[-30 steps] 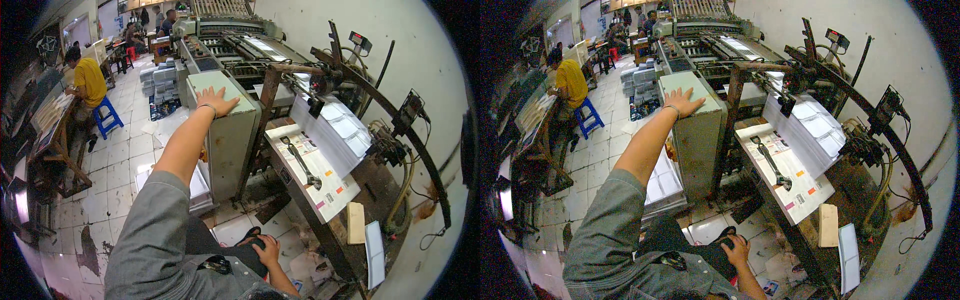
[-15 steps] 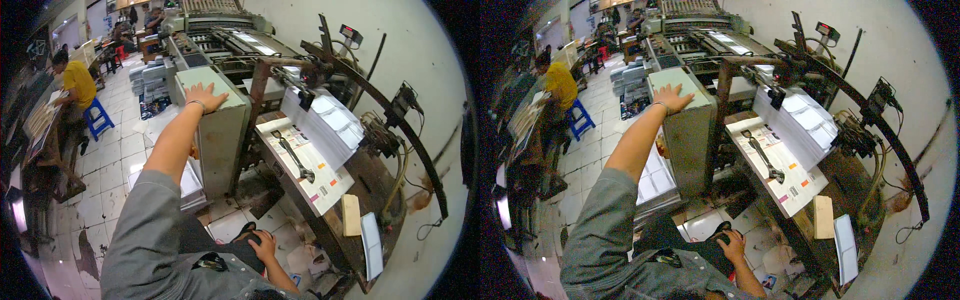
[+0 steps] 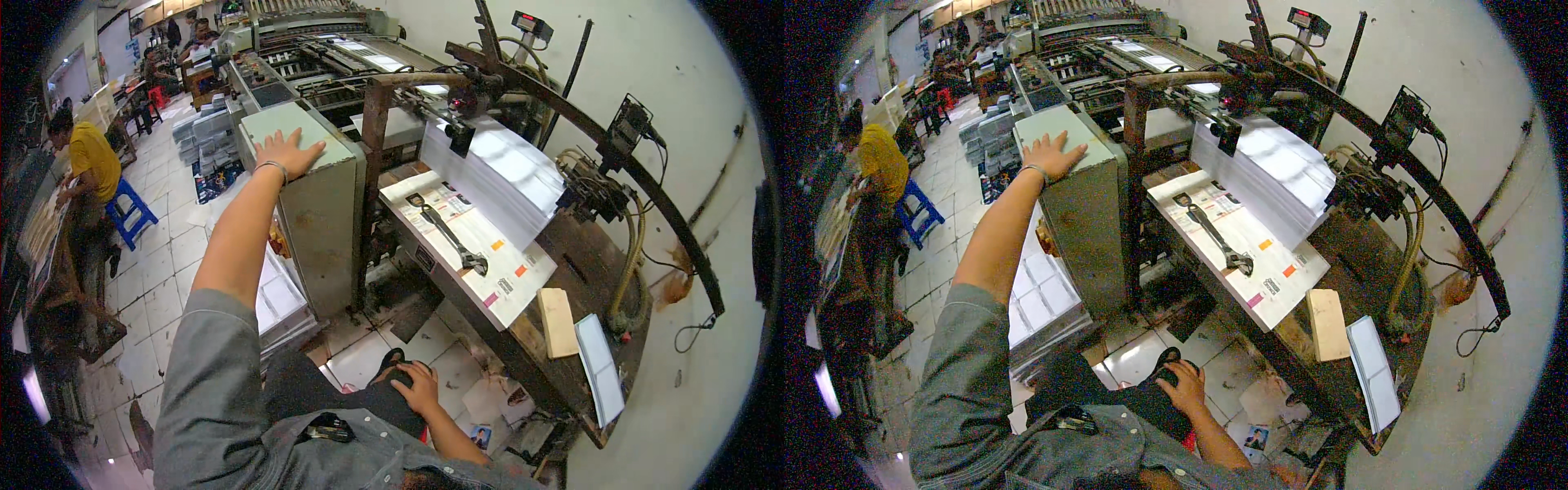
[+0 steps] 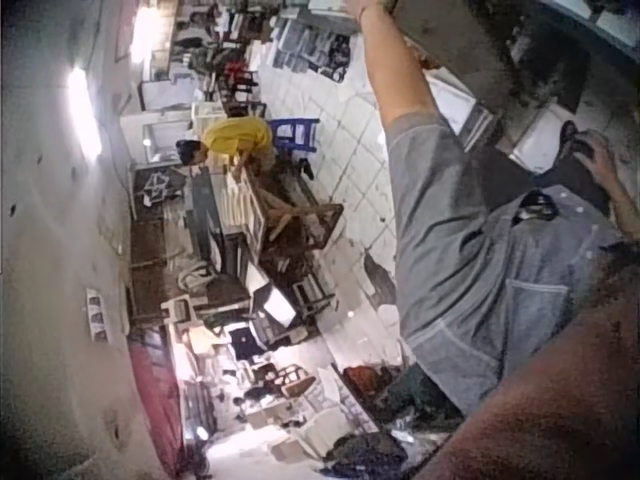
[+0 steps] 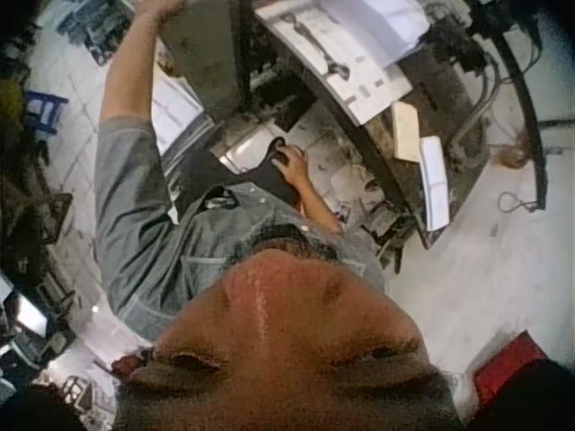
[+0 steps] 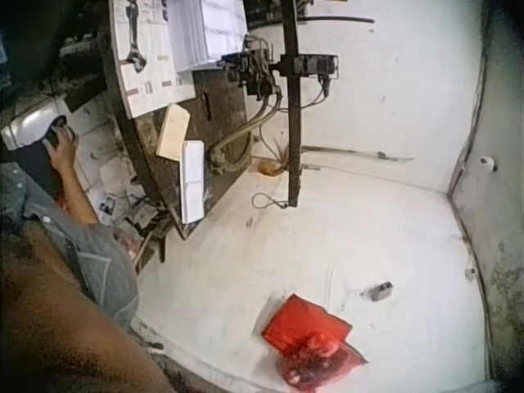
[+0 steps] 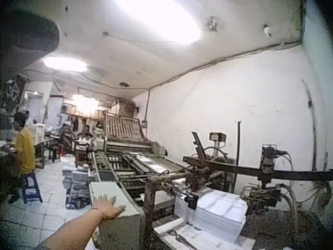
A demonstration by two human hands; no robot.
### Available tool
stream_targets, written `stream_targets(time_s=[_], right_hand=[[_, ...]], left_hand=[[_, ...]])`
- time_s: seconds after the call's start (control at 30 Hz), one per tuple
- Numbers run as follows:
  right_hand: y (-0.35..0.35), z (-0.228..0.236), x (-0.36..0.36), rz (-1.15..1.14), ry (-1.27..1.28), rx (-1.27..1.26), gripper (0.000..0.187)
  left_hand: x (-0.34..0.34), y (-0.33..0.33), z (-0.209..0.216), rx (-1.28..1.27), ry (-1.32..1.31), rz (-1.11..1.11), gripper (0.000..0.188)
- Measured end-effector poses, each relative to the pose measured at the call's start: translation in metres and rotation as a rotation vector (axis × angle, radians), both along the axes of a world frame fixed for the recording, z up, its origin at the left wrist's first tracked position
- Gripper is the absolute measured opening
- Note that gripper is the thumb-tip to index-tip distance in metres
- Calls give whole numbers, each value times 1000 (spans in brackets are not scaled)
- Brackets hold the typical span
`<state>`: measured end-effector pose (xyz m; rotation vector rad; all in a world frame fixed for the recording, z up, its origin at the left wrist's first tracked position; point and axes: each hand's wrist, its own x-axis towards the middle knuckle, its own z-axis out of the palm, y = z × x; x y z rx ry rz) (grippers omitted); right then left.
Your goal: The person operates a printing machine by pressing buttons on a control panel, moving a wooden board, and handling stacks of paper.
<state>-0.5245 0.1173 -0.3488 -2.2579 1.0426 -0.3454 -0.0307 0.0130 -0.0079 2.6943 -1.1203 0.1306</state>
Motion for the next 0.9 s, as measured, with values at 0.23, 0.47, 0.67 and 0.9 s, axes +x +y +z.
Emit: stream_targets(time_s=[0.23, 0.47, 0.67, 0.9], right_hand=[[-1, 3, 3, 6, 47, 7, 57], [1, 4, 3, -4, -21, -16, 55], [0, -4, 2, -4, -39, -44, 54], [0, -4, 2, -7, -46, -33, 54]], left_hand=[[-3, 4, 4, 6, 20, -8, 94], [-3, 4, 4, 6, 37, -2, 95], [-2, 4, 4, 6, 41, -4, 95], [-3, 4, 4, 4, 34, -2, 96]])
